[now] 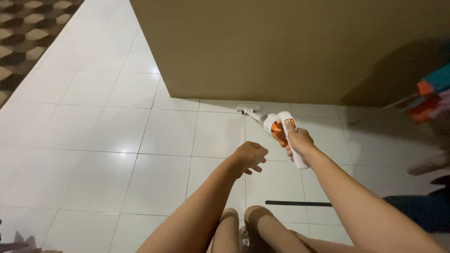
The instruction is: The person uses a handheld cordless vacuum cleaner to clean a white tiled floor. They move the vacuum back and forth across the floor, navigating around a clothes rack and other items in the room.
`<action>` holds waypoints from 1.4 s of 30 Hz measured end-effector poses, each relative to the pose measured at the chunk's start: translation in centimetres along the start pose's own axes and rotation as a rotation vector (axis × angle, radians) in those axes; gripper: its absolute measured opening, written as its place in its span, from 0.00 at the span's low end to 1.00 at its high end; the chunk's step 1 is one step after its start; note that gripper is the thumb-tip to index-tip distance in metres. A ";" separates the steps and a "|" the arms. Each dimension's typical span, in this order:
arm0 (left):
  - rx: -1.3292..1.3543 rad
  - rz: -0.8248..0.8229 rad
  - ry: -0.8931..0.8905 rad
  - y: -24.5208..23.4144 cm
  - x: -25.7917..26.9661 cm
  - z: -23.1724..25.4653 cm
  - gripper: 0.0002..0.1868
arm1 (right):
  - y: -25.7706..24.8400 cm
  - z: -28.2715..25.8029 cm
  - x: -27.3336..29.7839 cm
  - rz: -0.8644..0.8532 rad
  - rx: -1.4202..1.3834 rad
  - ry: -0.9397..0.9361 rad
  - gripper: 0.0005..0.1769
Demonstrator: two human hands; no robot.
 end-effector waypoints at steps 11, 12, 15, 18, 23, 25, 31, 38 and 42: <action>0.043 0.083 -0.013 -0.4 -0.3 1.2 0.26 | 0.0 -2.3 -2.3 -0.032 0.057 -0.030 0.35; 0.052 0.084 0.003 -0.4 -0.3 1.2 0.26 | 0.0 -2.3 -2.3 -0.037 0.060 -0.027 0.34; 0.071 0.060 -0.020 0.4 -0.2 1.1 0.27 | 0.1 -1.8 -1.4 -0.039 0.051 0.009 0.36; 0.067 0.034 0.000 1.0 0.8 0.5 0.26 | 0.7 -1.1 0.6 -0.069 -0.044 0.046 0.36; 0.024 -0.054 0.003 2.3 2.4 -0.1 0.27 | 1.6 -0.1 5.5 -0.093 -0.065 0.046 0.40; 0.023 -0.078 0.008 2.8 3.2 -0.5 0.28 | 1.6 0.4 7.7 -0.098 -0.073 0.045 0.40; 0.042 -0.142 0.032 4.4 5.8 -3.7 0.29 | 1.8 3.5 16.8 -0.098 -0.065 0.078 0.40; 0.008 -0.222 -0.030 6.6 8.4 -8.5 0.29 | 0.3 7.3 26.0 -0.001 -0.051 0.131 0.39; -0.022 -0.250 -0.040 7.1 9.9 -10.7 0.29 | -1.1 8.4 30.1 0.000 -0.001 0.106 0.39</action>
Point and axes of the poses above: each hand's wrist, its own x-axis away from the middle knuckle, its own y-axis out of the palm, z = x × y, the point moved 7 cm from there along -x, towards the middle knuckle, and after that the axes turned 7 degrees about -y, right-handed, at the moved point
